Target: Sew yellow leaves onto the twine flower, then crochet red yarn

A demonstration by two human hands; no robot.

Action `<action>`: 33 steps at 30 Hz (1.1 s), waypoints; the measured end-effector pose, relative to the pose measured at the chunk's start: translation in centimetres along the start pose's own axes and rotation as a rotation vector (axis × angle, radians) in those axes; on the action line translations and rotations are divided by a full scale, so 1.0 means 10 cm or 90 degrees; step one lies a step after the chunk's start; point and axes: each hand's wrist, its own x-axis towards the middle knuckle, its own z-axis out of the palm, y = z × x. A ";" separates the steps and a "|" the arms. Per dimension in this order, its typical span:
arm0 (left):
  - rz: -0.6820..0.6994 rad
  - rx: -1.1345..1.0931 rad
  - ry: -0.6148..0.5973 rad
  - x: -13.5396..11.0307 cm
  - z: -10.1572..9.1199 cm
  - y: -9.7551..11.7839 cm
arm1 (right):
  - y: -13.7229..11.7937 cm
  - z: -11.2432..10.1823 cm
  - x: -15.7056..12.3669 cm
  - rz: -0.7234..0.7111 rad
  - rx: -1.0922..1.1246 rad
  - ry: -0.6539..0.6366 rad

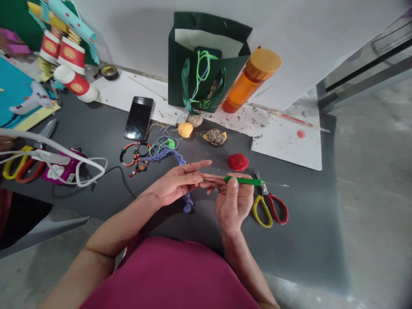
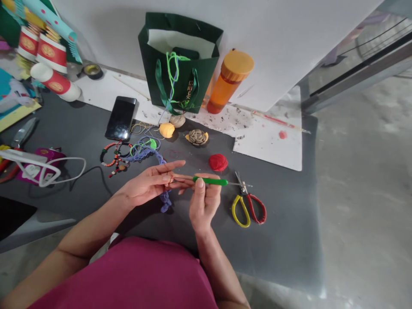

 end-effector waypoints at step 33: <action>0.137 0.144 0.028 -0.05 0.05 -0.03 | 0.02 0.06 0.04 0.053 0.055 0.016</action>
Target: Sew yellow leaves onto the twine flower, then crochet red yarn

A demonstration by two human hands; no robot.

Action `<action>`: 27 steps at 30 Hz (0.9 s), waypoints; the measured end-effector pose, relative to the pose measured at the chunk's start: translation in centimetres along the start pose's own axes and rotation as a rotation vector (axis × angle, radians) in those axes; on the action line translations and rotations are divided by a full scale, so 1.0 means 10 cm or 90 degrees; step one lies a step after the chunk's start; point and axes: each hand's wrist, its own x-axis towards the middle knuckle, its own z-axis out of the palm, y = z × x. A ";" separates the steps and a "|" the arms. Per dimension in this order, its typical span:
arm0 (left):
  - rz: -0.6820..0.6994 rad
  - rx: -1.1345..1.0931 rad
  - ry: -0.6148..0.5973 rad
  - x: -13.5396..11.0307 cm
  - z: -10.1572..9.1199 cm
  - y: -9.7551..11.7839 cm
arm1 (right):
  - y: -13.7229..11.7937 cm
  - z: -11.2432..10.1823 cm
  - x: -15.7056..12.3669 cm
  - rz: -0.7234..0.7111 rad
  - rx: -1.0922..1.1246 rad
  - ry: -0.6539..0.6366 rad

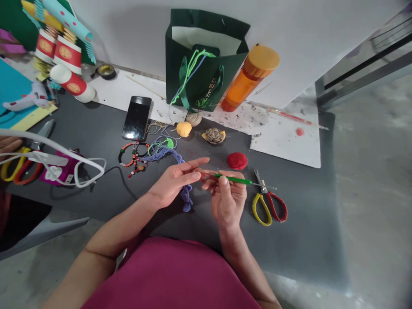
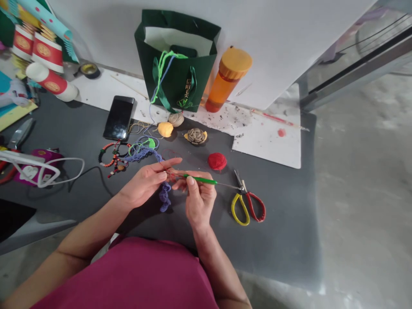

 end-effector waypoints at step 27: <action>0.109 -0.040 0.137 -0.02 0.11 -0.08 | 0.04 -0.07 -0.10 -0.347 -0.270 -0.103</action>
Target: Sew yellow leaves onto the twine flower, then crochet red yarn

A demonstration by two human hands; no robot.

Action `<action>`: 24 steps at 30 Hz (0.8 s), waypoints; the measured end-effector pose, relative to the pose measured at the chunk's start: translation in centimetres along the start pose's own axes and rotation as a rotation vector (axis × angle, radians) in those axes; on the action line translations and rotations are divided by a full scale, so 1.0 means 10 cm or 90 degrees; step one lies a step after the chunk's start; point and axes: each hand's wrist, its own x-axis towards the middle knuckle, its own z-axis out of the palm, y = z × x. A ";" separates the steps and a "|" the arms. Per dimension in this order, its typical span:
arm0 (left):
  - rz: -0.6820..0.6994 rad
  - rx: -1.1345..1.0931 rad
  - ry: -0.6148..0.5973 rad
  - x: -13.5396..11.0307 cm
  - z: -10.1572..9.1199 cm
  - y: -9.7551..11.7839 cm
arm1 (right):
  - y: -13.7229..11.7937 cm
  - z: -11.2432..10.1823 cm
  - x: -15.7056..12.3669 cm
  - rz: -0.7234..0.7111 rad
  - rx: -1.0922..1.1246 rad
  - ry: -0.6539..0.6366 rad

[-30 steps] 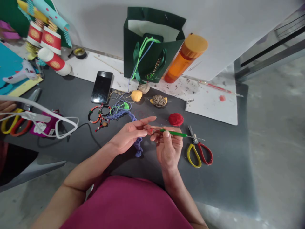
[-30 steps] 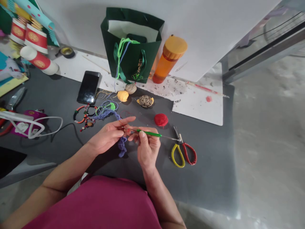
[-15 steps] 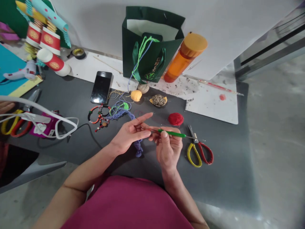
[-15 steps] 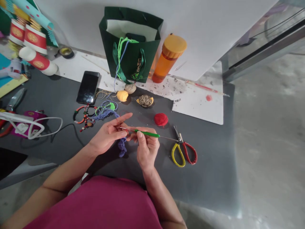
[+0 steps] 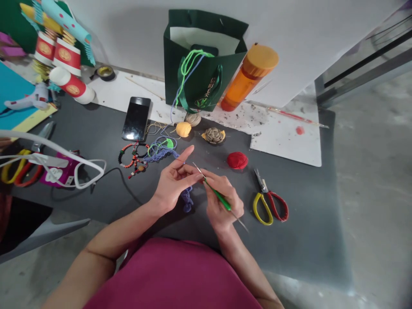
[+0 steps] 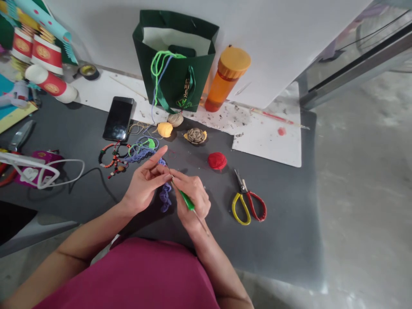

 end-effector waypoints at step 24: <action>-0.150 -0.074 -0.109 0.05 -0.06 0.00 | -0.06 -0.01 0.16 0.419 0.331 0.081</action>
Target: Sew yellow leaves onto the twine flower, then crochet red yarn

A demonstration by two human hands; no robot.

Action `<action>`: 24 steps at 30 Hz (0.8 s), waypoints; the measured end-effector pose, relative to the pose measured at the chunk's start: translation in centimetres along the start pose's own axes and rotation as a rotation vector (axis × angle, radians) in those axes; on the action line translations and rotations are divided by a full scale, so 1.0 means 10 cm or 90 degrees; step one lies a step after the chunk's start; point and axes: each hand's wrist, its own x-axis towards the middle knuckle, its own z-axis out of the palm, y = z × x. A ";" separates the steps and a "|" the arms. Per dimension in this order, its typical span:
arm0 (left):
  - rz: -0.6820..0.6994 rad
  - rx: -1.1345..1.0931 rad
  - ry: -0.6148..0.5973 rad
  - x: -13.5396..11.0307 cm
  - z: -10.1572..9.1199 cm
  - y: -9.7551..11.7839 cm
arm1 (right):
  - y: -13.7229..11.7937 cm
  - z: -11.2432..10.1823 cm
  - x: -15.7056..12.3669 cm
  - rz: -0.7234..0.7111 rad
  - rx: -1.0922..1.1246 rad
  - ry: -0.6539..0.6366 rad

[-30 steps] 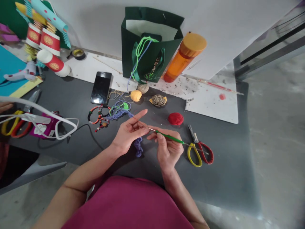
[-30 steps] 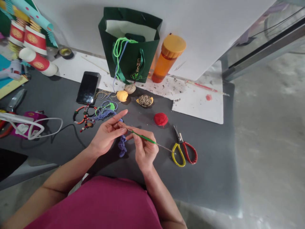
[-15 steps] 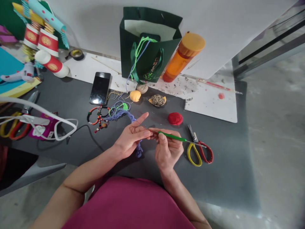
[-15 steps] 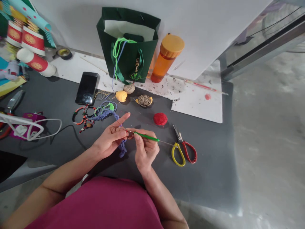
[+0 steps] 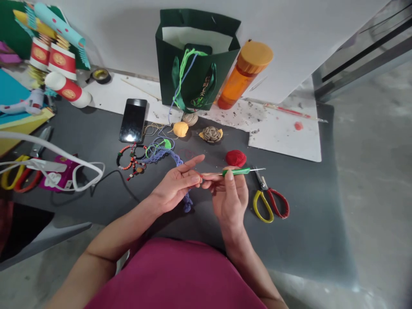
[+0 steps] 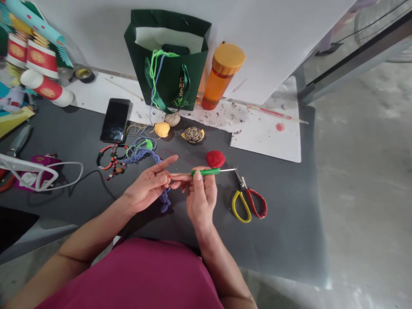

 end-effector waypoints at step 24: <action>0.037 0.002 0.055 -0.01 0.01 -0.04 | 0.11 0.00 -0.09 -0.346 -0.251 -0.033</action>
